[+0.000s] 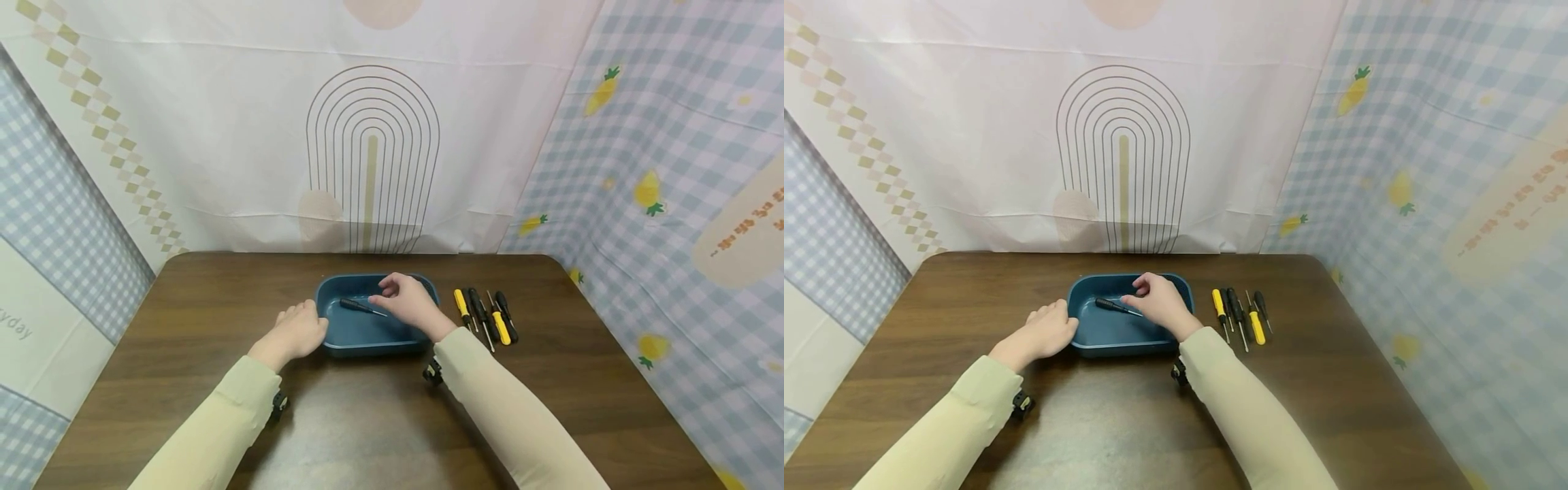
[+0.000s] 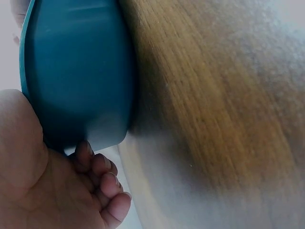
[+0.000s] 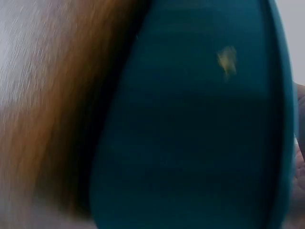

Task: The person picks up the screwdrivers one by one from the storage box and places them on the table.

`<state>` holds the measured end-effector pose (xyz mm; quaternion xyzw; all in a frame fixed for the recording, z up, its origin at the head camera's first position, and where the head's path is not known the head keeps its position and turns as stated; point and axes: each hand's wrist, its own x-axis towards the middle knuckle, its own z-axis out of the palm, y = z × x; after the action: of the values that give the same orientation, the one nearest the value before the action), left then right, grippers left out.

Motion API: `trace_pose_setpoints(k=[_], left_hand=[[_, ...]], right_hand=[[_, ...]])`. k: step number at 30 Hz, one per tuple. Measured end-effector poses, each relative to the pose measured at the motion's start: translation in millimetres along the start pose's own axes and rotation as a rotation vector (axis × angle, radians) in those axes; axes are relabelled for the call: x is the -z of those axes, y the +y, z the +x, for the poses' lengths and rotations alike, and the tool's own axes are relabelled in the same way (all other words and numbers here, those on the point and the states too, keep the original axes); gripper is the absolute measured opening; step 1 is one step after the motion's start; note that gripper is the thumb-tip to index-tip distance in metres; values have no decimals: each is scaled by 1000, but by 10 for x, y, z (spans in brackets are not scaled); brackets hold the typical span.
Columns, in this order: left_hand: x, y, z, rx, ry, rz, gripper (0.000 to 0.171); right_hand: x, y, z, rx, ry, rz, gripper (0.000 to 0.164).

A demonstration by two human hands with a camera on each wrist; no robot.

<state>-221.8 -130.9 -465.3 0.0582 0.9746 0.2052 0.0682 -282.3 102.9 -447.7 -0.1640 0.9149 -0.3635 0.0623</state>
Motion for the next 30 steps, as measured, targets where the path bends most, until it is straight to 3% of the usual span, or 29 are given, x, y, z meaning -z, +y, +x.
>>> trace_pose_setpoints(k=[7, 22, 30], left_hand=[[-8, -14, 3, 6, 2, -1, 43], [-28, -4, 9, 7, 11, 2, 42], [-25, -10, 10, 4, 24, -3, 40]], right_hand=[[-206, -53, 74, -30, -73, -45, 41], [-370, -19, 138, -18, -51, -143, 28], [-392, -51, 145, -27, -78, -236, 9]])
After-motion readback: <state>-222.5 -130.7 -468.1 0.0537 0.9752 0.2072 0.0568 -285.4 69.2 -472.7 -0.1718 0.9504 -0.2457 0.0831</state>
